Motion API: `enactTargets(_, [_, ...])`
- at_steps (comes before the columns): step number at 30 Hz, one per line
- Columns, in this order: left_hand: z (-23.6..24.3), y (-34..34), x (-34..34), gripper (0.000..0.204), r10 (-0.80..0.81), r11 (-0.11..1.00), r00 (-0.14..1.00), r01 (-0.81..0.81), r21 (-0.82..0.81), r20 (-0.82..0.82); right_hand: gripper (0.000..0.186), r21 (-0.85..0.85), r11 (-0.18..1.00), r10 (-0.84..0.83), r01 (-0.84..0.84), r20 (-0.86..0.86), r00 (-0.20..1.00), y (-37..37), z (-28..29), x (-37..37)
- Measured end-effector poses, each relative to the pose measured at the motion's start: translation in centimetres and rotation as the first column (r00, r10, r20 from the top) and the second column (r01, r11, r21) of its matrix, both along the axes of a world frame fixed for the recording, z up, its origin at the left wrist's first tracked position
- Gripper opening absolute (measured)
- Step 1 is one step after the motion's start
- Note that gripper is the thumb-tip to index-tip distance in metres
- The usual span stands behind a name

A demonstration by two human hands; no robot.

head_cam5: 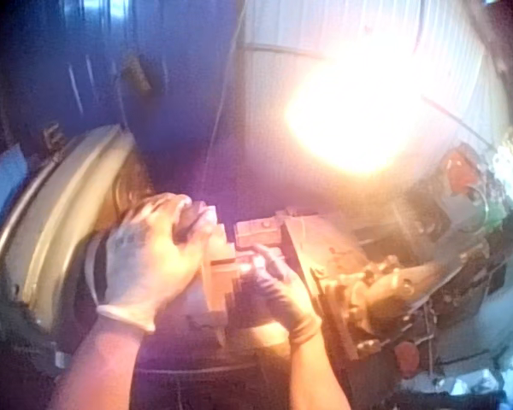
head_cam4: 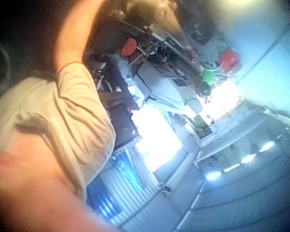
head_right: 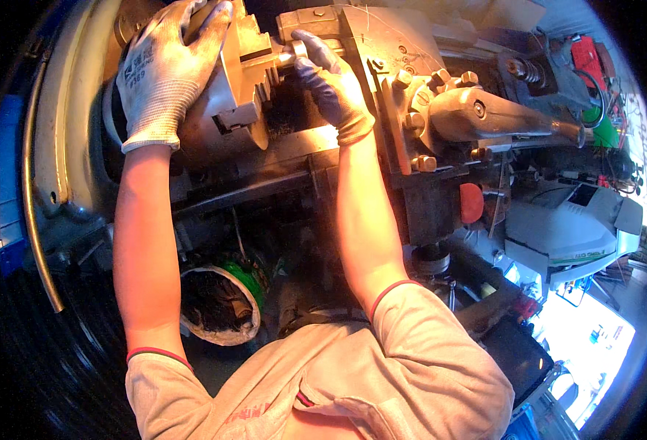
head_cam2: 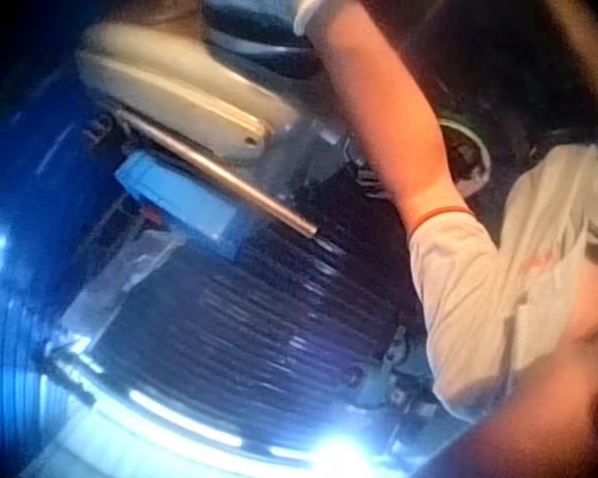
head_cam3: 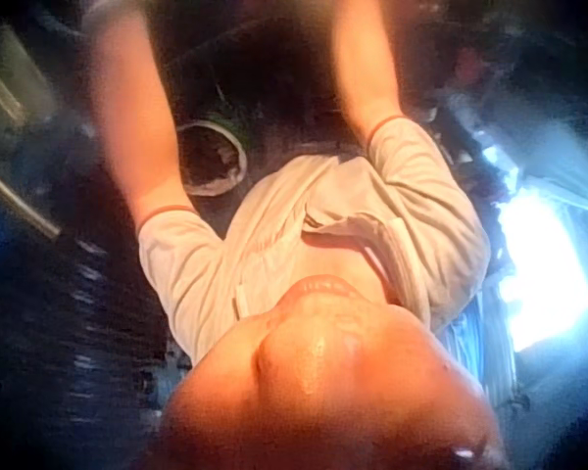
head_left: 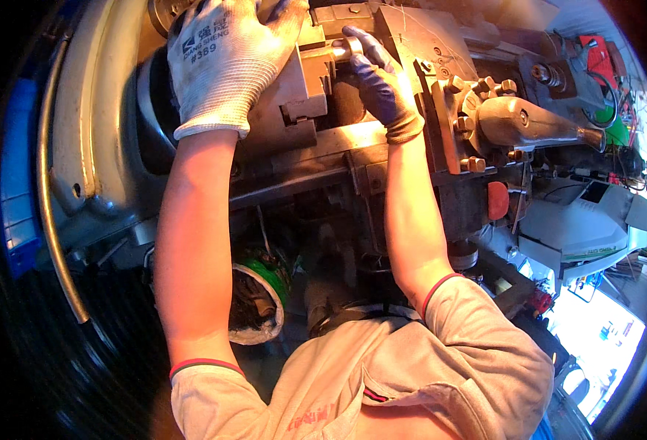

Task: The person operates a metalworking machine, likely a lathe, by adjusting controls and handling a cylindrical metal workpiece. They use gloved hands to manipulate the machine's levers and the workpiece, ensuring it is properly positioned and secured.

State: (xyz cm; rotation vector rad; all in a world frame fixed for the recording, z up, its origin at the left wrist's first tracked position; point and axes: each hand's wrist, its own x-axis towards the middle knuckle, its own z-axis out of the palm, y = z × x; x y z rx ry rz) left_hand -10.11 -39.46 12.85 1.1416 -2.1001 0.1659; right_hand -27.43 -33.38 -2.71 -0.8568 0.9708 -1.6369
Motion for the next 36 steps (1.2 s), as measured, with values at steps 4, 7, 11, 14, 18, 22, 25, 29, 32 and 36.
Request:
enactTargets(4, [0.3,-0.3,1.2,0.042,-0.003,0.999,1.000,0.003,0.033,0.022,0.048,-0.015,0.997,0.071,-0.071,-0.035,0.997,-0.2,0.6,0.1])
enactTargets(7, [-0.2,-0.7,0.6,0.041,-0.018,0.999,0.999,0.018,0.027,0.030,0.043,-0.015,0.996,0.089,-0.091,-0.089,0.992,-0.3,-0.1,-1.2])
enactTargets(11, [-0.1,-0.4,0.6,0.040,-0.013,0.999,1.000,0.013,0.034,0.016,0.037,0.018,0.992,0.130,-0.129,-0.139,0.982,-1.0,-1.3,-1.9])
enactTargets(14, [0.1,0.0,0.8,0.039,0.014,1.000,1.000,-0.014,0.017,0.016,0.038,0.034,0.990,0.142,-0.138,-0.165,0.976,-1.1,-1.6,-1.7])
enactTargets(18, [0.2,-0.1,-0.1,0.039,0.031,0.997,0.999,-0.034,0.073,0.037,0.036,0.026,0.997,0.077,-0.072,-0.283,0.956,-0.8,-0.8,-1.5])
enactTargets(22, [-0.2,0.0,-0.4,0.038,0.010,1.000,1.000,-0.010,-0.011,0.012,0.036,0.043,0.997,0.066,-0.060,-0.157,0.985,-0.5,-0.8,-0.8])
enactTargets(25, [0.1,-0.5,0.2,0.040,-0.048,0.997,0.999,0.047,0.057,0.016,0.043,0.013,0.996,0.093,-0.092,-0.086,0.992,-0.2,0.3,-0.3])
enactTargets(29, [-0.1,-0.6,-0.2,0.040,-0.023,0.999,0.999,0.022,0.025,0.023,0.052,-0.041,0.999,-0.014,0.014,0.015,1.000,-0.5,0.7,0.7])
enactTargets(32, [-1.9,-2.1,1.0,0.046,-0.020,0.999,0.998,0.017,0.046,0.061,0.051,-0.021,0.996,0.089,-0.088,0.029,0.996,-0.8,0.6,-0.2])
enactTargets(36, [-1.8,-2.1,0.6,0.045,-0.007,0.996,0.998,0.001,0.089,0.065,0.044,-0.004,0.999,0.052,-0.052,-0.025,0.998,-0.7,0.7,0.0])
